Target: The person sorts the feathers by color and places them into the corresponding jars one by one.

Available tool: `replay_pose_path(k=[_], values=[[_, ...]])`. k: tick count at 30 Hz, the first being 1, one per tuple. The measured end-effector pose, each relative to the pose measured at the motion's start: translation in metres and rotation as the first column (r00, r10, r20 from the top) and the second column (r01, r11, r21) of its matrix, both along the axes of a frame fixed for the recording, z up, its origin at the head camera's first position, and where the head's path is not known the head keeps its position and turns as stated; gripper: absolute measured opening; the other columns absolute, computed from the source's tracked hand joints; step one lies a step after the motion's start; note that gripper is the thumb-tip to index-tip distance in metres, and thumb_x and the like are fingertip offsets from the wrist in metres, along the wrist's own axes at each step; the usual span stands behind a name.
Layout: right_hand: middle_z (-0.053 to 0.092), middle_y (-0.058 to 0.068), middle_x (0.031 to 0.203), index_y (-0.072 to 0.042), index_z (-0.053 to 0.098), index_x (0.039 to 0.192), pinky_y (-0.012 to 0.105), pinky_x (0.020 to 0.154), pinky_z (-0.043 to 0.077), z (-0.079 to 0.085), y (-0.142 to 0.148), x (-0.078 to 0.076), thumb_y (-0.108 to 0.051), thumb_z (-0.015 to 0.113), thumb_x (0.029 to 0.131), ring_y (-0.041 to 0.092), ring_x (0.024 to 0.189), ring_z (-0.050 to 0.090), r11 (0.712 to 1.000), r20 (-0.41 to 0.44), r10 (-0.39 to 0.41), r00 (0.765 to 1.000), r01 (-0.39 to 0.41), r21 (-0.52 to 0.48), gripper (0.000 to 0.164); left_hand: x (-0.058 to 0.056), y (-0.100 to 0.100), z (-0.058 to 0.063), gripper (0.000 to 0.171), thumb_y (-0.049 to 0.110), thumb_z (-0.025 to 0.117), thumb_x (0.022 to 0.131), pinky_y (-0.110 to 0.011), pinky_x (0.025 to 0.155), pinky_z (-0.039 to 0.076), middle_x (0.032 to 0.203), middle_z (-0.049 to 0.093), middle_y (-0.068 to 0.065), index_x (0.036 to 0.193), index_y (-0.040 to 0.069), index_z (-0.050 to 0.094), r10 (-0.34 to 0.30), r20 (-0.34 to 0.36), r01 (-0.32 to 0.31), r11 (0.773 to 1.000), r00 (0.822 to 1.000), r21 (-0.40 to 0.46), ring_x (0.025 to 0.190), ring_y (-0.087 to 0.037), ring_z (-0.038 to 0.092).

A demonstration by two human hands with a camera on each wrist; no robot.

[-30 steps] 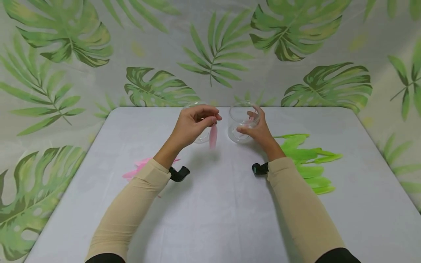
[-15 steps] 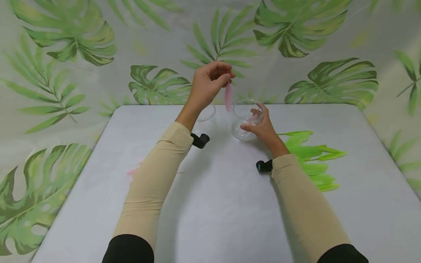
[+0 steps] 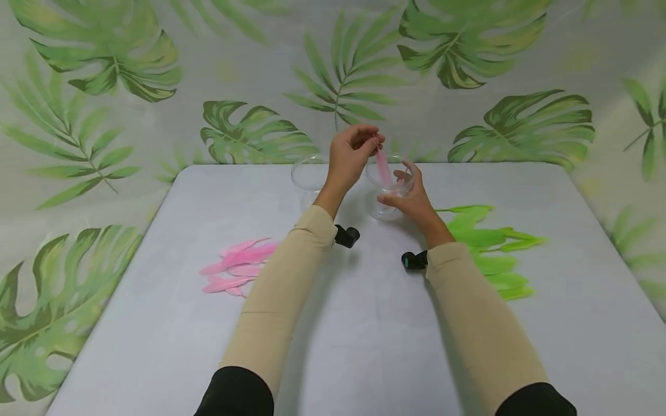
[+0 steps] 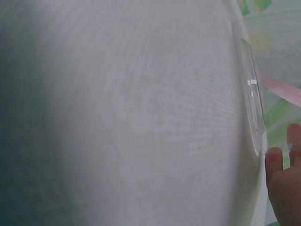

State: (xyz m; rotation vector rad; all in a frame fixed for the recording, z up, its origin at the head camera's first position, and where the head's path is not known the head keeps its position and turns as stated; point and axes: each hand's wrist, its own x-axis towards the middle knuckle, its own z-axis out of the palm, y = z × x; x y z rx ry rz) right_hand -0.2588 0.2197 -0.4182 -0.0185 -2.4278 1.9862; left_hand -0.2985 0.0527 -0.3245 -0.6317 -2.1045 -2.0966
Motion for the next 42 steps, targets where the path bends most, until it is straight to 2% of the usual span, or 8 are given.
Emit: replay_pose_path(k=[6, 13, 20, 26, 31, 34, 38, 42], values=[[0.026, 0.023, 0.160, -0.014, 0.007, 0.157, 0.052, 0.121, 0.028, 0.025, -0.013, 0.014, -0.008, 0.076, 0.082, 0.037, 0.150, 0.026, 0.999, -0.003, 0.032, 0.999, -0.032, -0.037, 0.102, 0.000, -0.004, -0.011, 0.020, 0.004, 0.062, 0.096, -0.028, 0.081, 0.060, 0.107, 0.072, -0.023, 0.114, -0.003, 0.066, -0.028, 0.033, 0.029, 0.999, 0.999, -0.019, 0.085, -0.012, 0.070], [0.026, 0.022, 0.161, -0.016, 0.007, 0.156, 0.053, 0.120, 0.029, 0.024, -0.012, 0.013, -0.010, 0.079, 0.080, 0.036, 0.149, 0.027, 0.998, 0.008, 0.038, 0.999, -0.038, -0.055, 0.105, 0.003, -0.003, -0.017, 0.020, 0.005, 0.063, 0.096, -0.029, 0.081, 0.060, 0.106, 0.072, -0.023, 0.114, -0.002, 0.067, -0.044, 0.035, 0.045, 0.998, 0.998, -0.035, 0.082, -0.009, 0.068], [0.028, 0.021, 0.160, -0.016, 0.009, 0.156, 0.051, 0.121, 0.028, 0.022, -0.010, 0.014, -0.009, 0.077, 0.081, 0.036, 0.150, 0.026, 0.998, 0.012, 0.024, 1.000, -0.024, -0.053, 0.101, 0.003, -0.003, -0.024, 0.021, 0.005, 0.063, 0.096, -0.029, 0.081, 0.060, 0.107, 0.072, -0.024, 0.115, -0.003, 0.067, -0.071, 0.059, 0.073, 0.997, 0.996, -0.030, 0.081, -0.008, 0.068], [0.028, 0.021, 0.160, -0.015, 0.009, 0.156, 0.051, 0.121, 0.028, 0.021, -0.009, 0.015, -0.009, 0.077, 0.082, 0.036, 0.150, 0.027, 0.998, 0.006, 0.027, 1.000, -0.027, -0.048, 0.101, 0.005, -0.004, -0.028, 0.022, 0.006, 0.063, 0.096, -0.030, 0.083, 0.060, 0.108, 0.072, -0.024, 0.115, -0.003, 0.067, -0.101, 0.054, 0.102, 0.995, 0.993, -0.021, 0.083, -0.008, 0.068], [0.028, 0.021, 0.160, -0.015, 0.009, 0.156, 0.051, 0.121, 0.029, 0.021, -0.010, 0.017, -0.009, 0.076, 0.083, 0.035, 0.150, 0.026, 0.998, 0.003, 0.037, 0.999, -0.037, -0.050, 0.100, 0.008, -0.005, -0.029, 0.022, 0.006, 0.063, 0.096, -0.029, 0.082, 0.060, 0.108, 0.072, -0.024, 0.116, -0.002, 0.066, -0.098, 0.059, 0.100, 0.995, 0.993, -0.030, 0.082, -0.009, 0.068], [0.028, 0.021, 0.160, -0.015, 0.010, 0.156, 0.051, 0.120, 0.029, 0.020, -0.009, 0.017, -0.009, 0.076, 0.082, 0.036, 0.150, 0.027, 0.998, 0.000, 0.032, 0.999, -0.032, -0.047, 0.100, 0.007, -0.004, -0.028, 0.022, 0.006, 0.063, 0.096, -0.030, 0.083, 0.060, 0.109, 0.072, -0.023, 0.116, -0.002, 0.066, -0.098, 0.051, 0.100, 0.994, 0.994, -0.043, 0.087, -0.013, 0.070], [0.028, 0.022, 0.160, -0.015, 0.009, 0.156, 0.052, 0.120, 0.029, 0.019, -0.006, 0.016, -0.009, 0.078, 0.081, 0.037, 0.149, 0.028, 0.999, -0.001, 0.029, 1.000, -0.029, -0.044, 0.102, 0.006, -0.003, -0.027, 0.025, 0.007, 0.064, 0.095, -0.029, 0.087, 0.058, 0.115, 0.072, -0.020, 0.119, -0.001, 0.067, -0.092, 0.021, 0.093, 0.991, 0.996, -0.094, 0.102, -0.020, 0.070], [0.029, 0.021, 0.160, -0.017, 0.009, 0.157, 0.053, 0.121, 0.028, 0.010, -0.002, 0.009, -0.009, 0.079, 0.080, 0.037, 0.149, 0.029, 0.998, -0.011, 0.026, 1.000, -0.027, -0.056, 0.104, 0.006, -0.003, -0.025, 0.025, 0.010, 0.064, 0.096, -0.026, 0.093, 0.055, 0.120, 0.072, -0.014, 0.120, 0.003, 0.069, -0.072, -0.013, 0.069, 0.985, 0.997, -0.160, 0.113, -0.020, 0.067]])
